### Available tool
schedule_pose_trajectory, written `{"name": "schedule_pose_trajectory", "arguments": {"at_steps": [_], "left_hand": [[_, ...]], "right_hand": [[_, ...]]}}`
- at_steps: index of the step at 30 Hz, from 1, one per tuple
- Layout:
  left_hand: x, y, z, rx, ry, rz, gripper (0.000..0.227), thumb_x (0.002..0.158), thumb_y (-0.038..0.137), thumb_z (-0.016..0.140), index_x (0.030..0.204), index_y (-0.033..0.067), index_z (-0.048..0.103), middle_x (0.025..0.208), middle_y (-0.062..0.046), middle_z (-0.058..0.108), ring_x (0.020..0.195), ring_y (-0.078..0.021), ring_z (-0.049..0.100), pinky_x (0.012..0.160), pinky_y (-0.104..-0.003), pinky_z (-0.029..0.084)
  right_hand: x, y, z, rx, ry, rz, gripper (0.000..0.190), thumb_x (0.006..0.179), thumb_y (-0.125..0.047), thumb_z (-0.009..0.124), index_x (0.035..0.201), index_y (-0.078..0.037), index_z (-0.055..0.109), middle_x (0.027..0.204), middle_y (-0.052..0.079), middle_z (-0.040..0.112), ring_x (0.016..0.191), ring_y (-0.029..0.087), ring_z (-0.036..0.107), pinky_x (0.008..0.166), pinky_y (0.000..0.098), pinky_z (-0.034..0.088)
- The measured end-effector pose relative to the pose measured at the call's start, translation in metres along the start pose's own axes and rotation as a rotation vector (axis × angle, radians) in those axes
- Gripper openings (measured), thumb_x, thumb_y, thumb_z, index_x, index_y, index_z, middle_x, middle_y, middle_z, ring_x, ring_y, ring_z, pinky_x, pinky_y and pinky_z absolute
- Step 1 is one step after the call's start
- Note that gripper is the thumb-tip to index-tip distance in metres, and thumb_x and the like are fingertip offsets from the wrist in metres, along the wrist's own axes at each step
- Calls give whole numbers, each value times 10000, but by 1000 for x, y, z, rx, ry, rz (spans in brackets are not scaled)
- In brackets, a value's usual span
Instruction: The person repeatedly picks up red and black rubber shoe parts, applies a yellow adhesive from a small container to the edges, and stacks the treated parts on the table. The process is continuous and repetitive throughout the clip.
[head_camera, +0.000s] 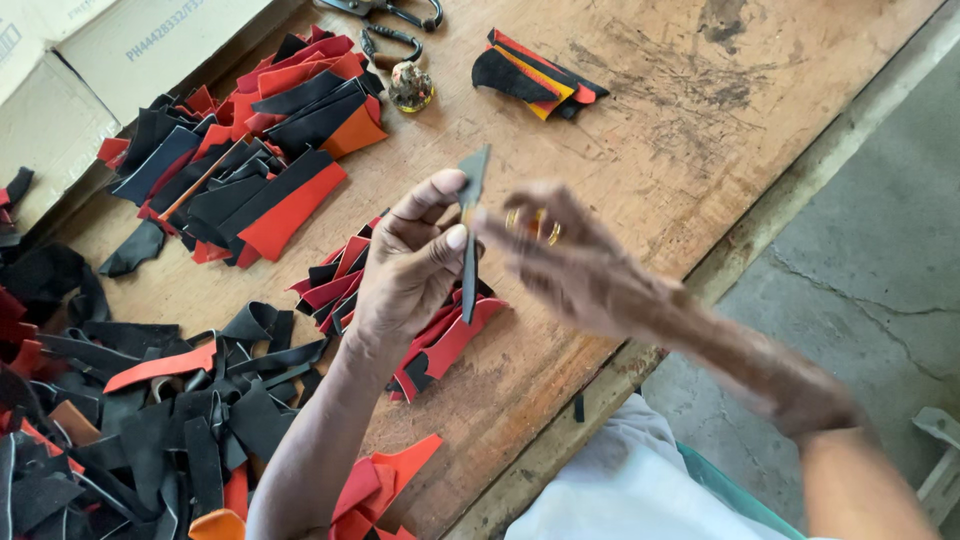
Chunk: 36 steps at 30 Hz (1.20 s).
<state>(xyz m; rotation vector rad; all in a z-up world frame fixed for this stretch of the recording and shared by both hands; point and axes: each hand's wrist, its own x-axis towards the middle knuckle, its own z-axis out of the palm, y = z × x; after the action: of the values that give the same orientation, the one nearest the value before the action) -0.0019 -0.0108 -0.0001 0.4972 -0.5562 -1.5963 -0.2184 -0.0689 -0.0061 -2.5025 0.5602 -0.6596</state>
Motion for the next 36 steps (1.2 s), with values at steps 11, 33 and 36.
{"name": "schedule_pose_trajectory", "arguments": {"at_steps": [11,33,36], "left_hand": [[109,16,-44,1608,-15,784,259,842,-121,803,1027,51,747,1071,-80,748,1063,-230,693,939,-361,572],[214,-38,-101,1909,-296,717,231,883,-70,767,1099,7,743,1219,-141,655,1260,-343,609,1027,-423,577],[213,-38,-103,1934,-305,692,225,883,-57,767,1096,13,744,1206,-132,655,1252,-336,613,1025,-424,576]], "right_hand": [[-39,57,5,118,306,-59,622,931,4,750,1466,-246,554,1143,48,579,943,139,576,753,218,573],[-45,121,14,185,253,53,669,885,45,701,1493,-172,524,1077,11,576,944,140,539,798,244,543],[-45,120,13,133,268,50,619,931,-4,701,1498,-172,519,1072,10,582,955,153,547,836,282,542]]}}
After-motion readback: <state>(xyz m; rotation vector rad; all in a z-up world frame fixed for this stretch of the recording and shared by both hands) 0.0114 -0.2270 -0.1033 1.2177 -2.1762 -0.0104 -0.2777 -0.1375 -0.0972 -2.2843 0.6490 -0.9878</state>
